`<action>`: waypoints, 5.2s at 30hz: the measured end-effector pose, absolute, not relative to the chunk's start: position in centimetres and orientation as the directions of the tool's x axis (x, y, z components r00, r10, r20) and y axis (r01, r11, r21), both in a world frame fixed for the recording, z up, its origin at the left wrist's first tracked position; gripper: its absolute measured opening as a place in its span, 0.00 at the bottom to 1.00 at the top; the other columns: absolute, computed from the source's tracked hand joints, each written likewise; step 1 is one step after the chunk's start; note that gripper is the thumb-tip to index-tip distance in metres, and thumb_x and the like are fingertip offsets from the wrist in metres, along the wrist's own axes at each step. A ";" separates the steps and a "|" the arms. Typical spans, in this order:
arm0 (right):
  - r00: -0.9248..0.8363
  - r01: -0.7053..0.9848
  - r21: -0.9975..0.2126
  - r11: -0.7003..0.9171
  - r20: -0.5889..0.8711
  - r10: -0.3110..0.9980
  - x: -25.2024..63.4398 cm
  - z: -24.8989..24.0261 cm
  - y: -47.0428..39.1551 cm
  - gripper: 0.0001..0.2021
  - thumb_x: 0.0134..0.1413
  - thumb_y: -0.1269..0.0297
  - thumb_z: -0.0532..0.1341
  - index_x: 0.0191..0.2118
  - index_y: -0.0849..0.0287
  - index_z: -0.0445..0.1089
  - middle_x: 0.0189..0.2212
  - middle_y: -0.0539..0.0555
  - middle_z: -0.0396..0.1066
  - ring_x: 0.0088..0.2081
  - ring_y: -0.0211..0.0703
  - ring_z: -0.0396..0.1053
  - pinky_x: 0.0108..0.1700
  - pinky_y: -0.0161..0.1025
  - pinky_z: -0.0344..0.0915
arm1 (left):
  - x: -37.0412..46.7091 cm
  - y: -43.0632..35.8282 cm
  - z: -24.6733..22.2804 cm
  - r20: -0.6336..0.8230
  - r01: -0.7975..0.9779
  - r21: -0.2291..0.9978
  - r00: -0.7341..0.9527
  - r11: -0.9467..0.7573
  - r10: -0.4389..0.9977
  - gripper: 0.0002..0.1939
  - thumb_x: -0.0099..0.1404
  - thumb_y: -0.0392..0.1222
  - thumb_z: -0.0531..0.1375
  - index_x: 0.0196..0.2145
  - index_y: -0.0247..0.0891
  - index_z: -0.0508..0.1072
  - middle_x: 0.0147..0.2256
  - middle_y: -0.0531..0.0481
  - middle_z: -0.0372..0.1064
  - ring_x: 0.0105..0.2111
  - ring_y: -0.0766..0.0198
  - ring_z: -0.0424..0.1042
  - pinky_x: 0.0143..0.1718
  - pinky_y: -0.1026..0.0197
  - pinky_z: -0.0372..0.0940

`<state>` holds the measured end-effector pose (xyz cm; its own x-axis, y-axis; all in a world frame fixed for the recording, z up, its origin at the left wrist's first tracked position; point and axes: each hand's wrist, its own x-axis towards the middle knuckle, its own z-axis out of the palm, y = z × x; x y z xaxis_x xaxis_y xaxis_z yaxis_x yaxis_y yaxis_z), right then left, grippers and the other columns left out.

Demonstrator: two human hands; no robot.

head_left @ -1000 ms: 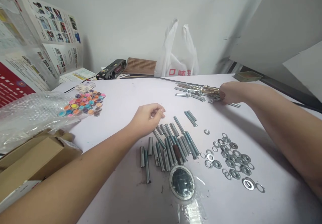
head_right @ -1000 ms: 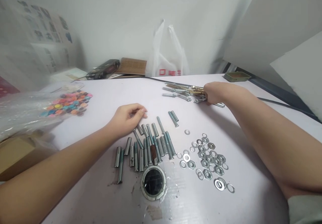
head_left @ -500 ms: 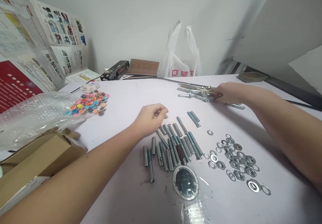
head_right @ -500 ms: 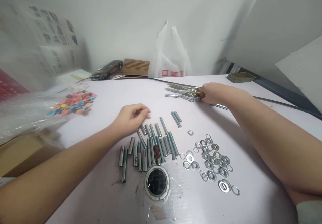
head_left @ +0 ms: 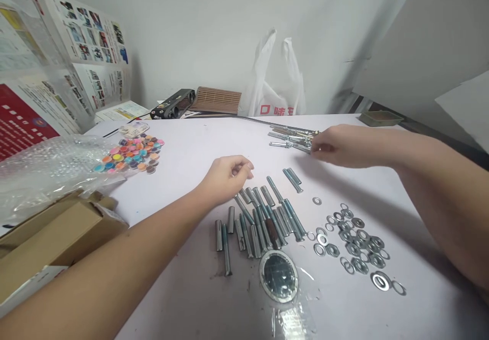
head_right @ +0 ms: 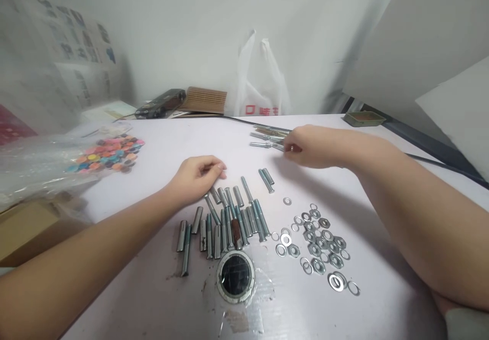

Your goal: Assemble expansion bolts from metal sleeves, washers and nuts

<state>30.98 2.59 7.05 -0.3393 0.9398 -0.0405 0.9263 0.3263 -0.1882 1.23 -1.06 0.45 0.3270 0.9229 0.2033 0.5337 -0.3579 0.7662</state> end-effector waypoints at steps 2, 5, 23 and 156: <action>-0.531 0.838 -0.234 0.493 -0.146 0.834 28.0 7.4 0.4 0.10 0.55 0.59 0.59 0.26 0.54 0.72 0.21 0.50 0.69 0.20 0.38 0.60 0.24 0.40 0.53 | 1.3 -1.0 0.4 0.194 0.529 0.776 0.320 -0.345 0.927 0.13 0.66 0.46 0.55 0.35 0.38 0.77 0.31 0.48 0.77 0.26 0.64 0.71 0.28 0.60 0.65; -0.618 0.760 -0.361 0.540 -0.144 0.773 24.1 6.8 -2.1 0.16 0.59 0.53 0.55 0.25 0.55 0.71 0.17 0.49 0.66 0.18 0.37 0.58 0.23 0.39 0.53 | 1.2 -0.9 0.2 0.203 0.546 0.763 0.305 -0.346 0.930 0.14 0.66 0.47 0.55 0.33 0.37 0.76 0.28 0.49 0.75 0.25 0.64 0.70 0.29 0.60 0.65; -0.498 0.825 -0.403 0.396 -0.187 0.847 22.0 4.1 -2.4 0.16 0.54 0.54 0.58 0.23 0.57 0.73 0.17 0.50 0.66 0.20 0.38 0.60 0.23 0.39 0.54 | 0.9 -0.9 0.4 0.233 0.499 0.521 0.698 -0.693 0.677 0.09 0.58 0.35 0.57 0.34 0.41 0.77 0.34 0.52 0.75 0.41 0.57 0.67 0.47 0.55 0.61; -0.550 0.696 -0.525 0.490 0.049 0.834 21.1 4.5 0.0 0.16 0.52 0.52 0.64 0.34 0.62 0.76 0.21 0.51 0.68 0.24 0.37 0.62 0.29 0.37 0.56 | 1.4 -0.2 0.2 0.311 0.246 0.879 0.355 -0.409 0.882 0.13 0.57 0.47 0.67 0.37 0.35 0.80 0.38 0.43 0.77 0.39 0.57 0.75 0.41 0.58 0.68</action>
